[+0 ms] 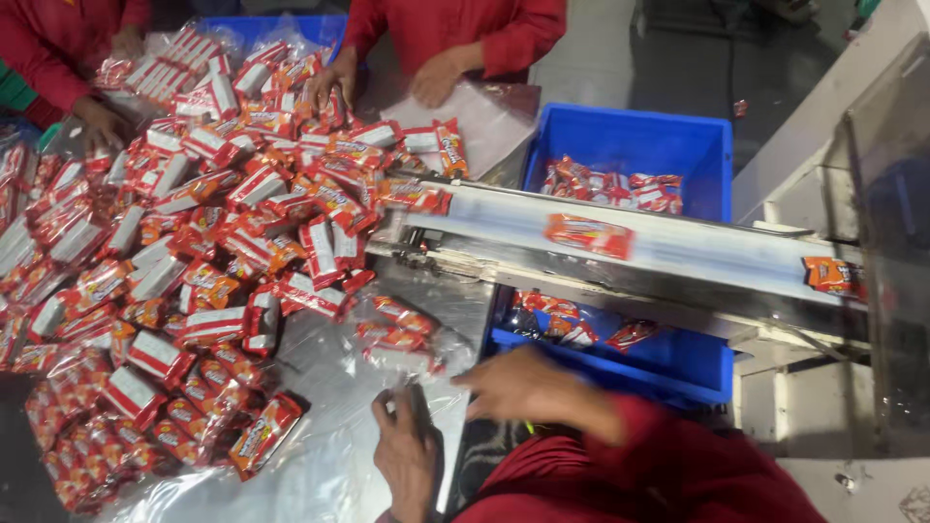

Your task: The person places small red snack packets onto a moving conveyor belt from a large pile on a metal table. The packets travel along the belt and drop into a blue bin. The person repeatedly picks up packets and places them on the belt.

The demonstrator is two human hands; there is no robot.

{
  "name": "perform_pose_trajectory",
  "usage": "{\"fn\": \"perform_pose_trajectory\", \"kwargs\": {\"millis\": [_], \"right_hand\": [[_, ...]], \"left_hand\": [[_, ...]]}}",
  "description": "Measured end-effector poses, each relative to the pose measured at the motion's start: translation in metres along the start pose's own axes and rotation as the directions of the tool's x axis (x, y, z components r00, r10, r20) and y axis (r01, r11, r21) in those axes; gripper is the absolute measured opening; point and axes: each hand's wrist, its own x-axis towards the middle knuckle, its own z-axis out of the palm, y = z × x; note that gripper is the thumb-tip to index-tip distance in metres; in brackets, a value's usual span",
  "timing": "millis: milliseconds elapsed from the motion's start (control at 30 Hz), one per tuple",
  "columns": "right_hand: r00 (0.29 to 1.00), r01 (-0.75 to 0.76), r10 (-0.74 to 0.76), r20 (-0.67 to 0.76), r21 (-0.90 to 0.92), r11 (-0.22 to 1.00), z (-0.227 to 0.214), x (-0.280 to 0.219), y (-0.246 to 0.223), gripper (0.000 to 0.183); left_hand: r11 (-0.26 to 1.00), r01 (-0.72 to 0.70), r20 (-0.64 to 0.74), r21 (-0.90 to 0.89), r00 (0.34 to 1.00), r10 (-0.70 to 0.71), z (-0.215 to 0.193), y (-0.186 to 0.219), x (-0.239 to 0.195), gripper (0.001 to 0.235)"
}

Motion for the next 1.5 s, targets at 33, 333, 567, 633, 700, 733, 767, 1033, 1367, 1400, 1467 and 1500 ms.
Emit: {"fn": "perform_pose_trajectory", "kwargs": {"millis": [33,333,567,633,700,733,767,1033,1367,1400,1467,1500], "right_hand": [[0.967,-0.249,0.251,0.049,-0.050,0.967,-0.016,-0.008,0.015,0.045],[0.643,-0.013,-0.055,-0.764,-0.082,0.997,-0.081,0.166,0.063,0.046],[0.256,-0.598,-0.051,-0.965,-0.200,0.776,-0.070,0.090,0.102,0.052],[0.338,-0.676,0.118,-0.934,-0.154,0.721,-0.073,0.095,0.118,0.069],[0.461,-0.352,0.149,-0.875,-0.026,0.936,-0.078,0.113,0.116,0.079],[0.537,-0.164,0.137,-0.832,0.056,0.985,-0.075,0.118,0.110,0.085],[0.689,0.192,0.177,-0.703,0.412,0.891,-0.070,0.117,0.103,0.080],[0.964,-0.223,-0.155,0.215,0.974,-0.035,0.042,0.059,0.071,0.065],[0.897,0.420,0.285,-0.338,0.853,-0.311,-0.101,0.179,0.039,0.031],[0.872,0.478,0.023,-0.488,0.843,-0.247,-0.131,0.180,0.036,0.037],[0.773,0.620,-0.208,-0.600,0.784,0.045,-0.174,0.184,0.026,0.044],[0.767,0.639,-0.176,-0.617,0.714,0.286,-0.190,0.182,0.021,0.045]], "left_hand": [[0.999,-0.034,0.005,-0.001,0.999,0.034,-0.002,0.000,0.000,0.066],[0.985,0.032,-0.007,-0.170,0.999,-0.034,0.018,-0.019,0.002,0.033],[0.975,-0.009,0.053,-0.222,0.998,0.021,0.018,-0.026,-0.003,0.057],[0.977,-0.097,0.035,-0.191,0.994,0.106,0.013,-0.022,-0.003,0.054],[0.966,-0.100,0.007,-0.239,0.995,0.104,0.007,-0.015,0.002,0.045],[0.952,-0.049,0.000,-0.301,0.999,0.052,0.005,-0.015,0.000,0.037],[0.932,-0.001,-0.004,-0.362,1.000,0.000,0.004,-0.016,-0.002,0.029],[0.753,-0.038,-0.049,-0.657,0.999,0.008,0.016,-0.055,0.011,0.073],[0.772,0.131,0.048,-0.621,0.990,-0.130,-0.003,-0.043,0.016,0.077],[0.776,0.160,0.083,-0.610,0.987,-0.138,-0.004,-0.043,0.020,0.078],[0.780,0.221,0.157,-0.586,0.975,-0.158,-0.004,-0.044,0.022,0.079],[0.773,0.105,0.088,-0.625,0.994,-0.064,-0.003,-0.046,0.020,0.078]]}}
